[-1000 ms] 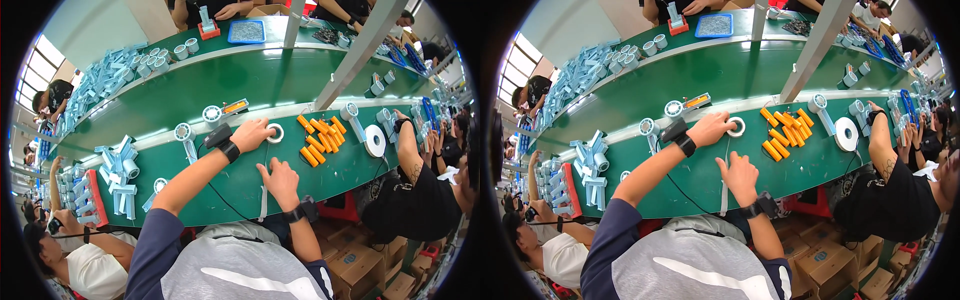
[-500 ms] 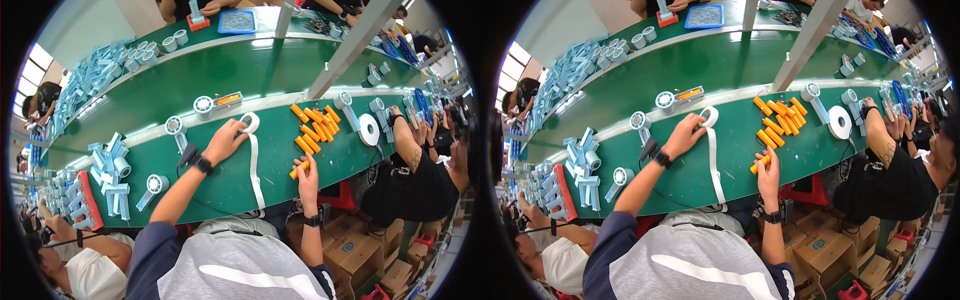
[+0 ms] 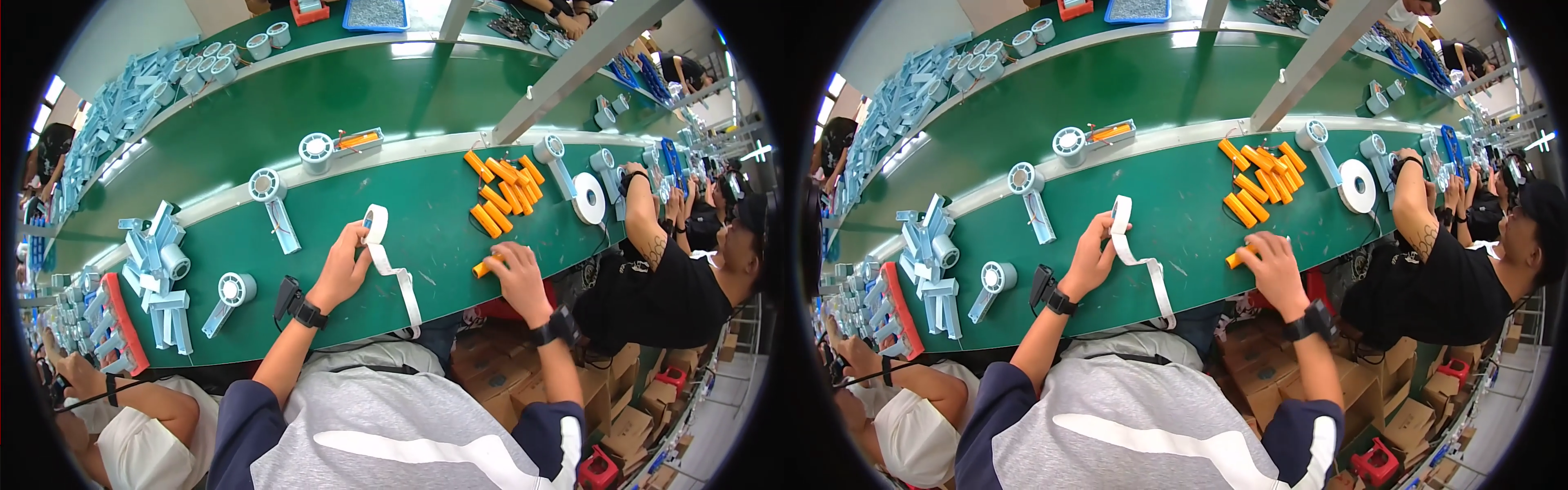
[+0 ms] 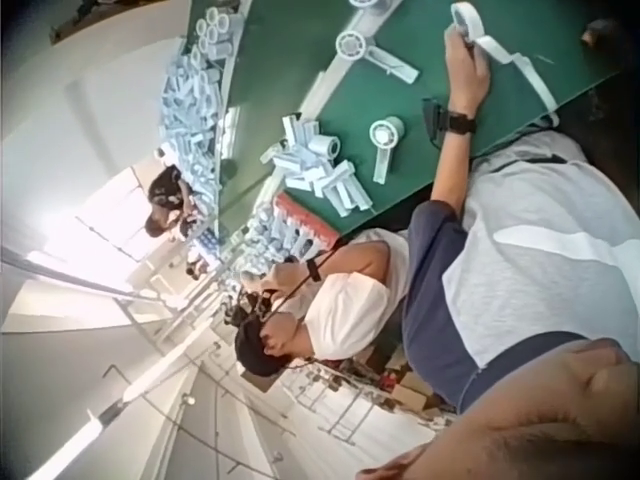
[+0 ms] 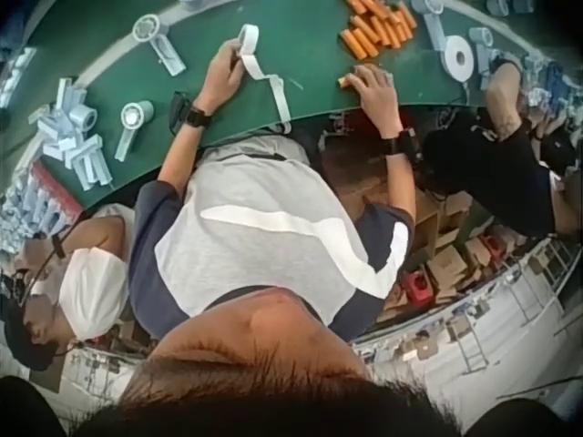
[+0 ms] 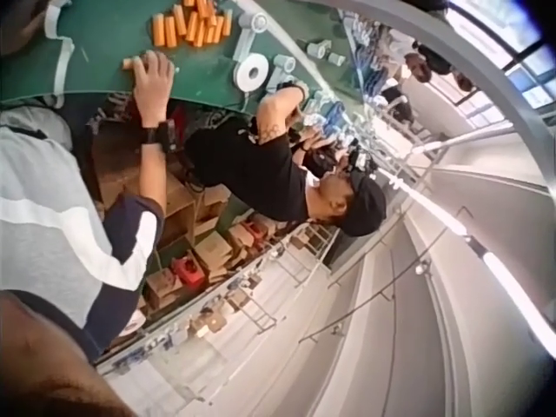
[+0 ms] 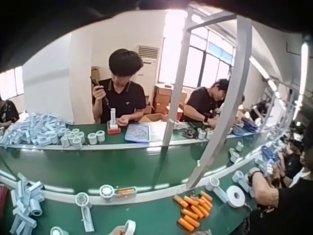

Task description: The person wraps tape around batteries by hand, places each battery into the handle of a fan casing, and sets the units aside.

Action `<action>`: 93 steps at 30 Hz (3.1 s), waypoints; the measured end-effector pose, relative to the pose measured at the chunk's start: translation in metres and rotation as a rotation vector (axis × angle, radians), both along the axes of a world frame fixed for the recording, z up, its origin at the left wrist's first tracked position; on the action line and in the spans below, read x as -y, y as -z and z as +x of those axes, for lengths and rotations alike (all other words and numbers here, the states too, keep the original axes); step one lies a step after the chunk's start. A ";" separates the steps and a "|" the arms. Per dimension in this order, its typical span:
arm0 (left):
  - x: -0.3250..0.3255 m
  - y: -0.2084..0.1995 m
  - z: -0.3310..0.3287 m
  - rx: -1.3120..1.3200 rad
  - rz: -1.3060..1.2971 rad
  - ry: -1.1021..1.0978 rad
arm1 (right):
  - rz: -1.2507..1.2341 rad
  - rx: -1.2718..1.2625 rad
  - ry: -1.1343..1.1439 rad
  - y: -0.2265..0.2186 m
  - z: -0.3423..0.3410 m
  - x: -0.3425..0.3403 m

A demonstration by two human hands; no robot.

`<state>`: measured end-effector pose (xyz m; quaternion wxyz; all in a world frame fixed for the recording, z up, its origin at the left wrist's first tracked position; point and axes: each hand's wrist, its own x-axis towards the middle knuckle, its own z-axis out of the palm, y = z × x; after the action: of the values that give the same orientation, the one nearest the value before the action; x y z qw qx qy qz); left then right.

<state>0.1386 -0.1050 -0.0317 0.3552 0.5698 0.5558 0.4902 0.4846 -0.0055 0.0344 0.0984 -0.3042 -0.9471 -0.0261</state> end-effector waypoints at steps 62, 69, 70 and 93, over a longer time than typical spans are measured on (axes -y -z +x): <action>-0.012 -0.093 -0.019 -0.779 0.514 0.626 | -1.048 -0.763 0.342 -0.026 -0.148 0.038; 0.047 -0.041 0.073 -0.599 0.264 0.328 | -0.308 -1.461 0.738 -0.003 -0.131 -0.093; 0.034 -0.035 0.068 -0.612 0.274 0.329 | -0.457 -1.578 0.700 -0.020 -0.107 -0.110; -0.037 -0.060 -0.170 -1.291 0.363 0.450 | -1.224 -1.613 0.699 0.007 -0.093 0.092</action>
<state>-0.0310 -0.0684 0.0283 -0.0533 0.8979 0.4335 0.0542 0.3919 -0.0975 0.0269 0.5131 -0.4837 -0.3146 0.6354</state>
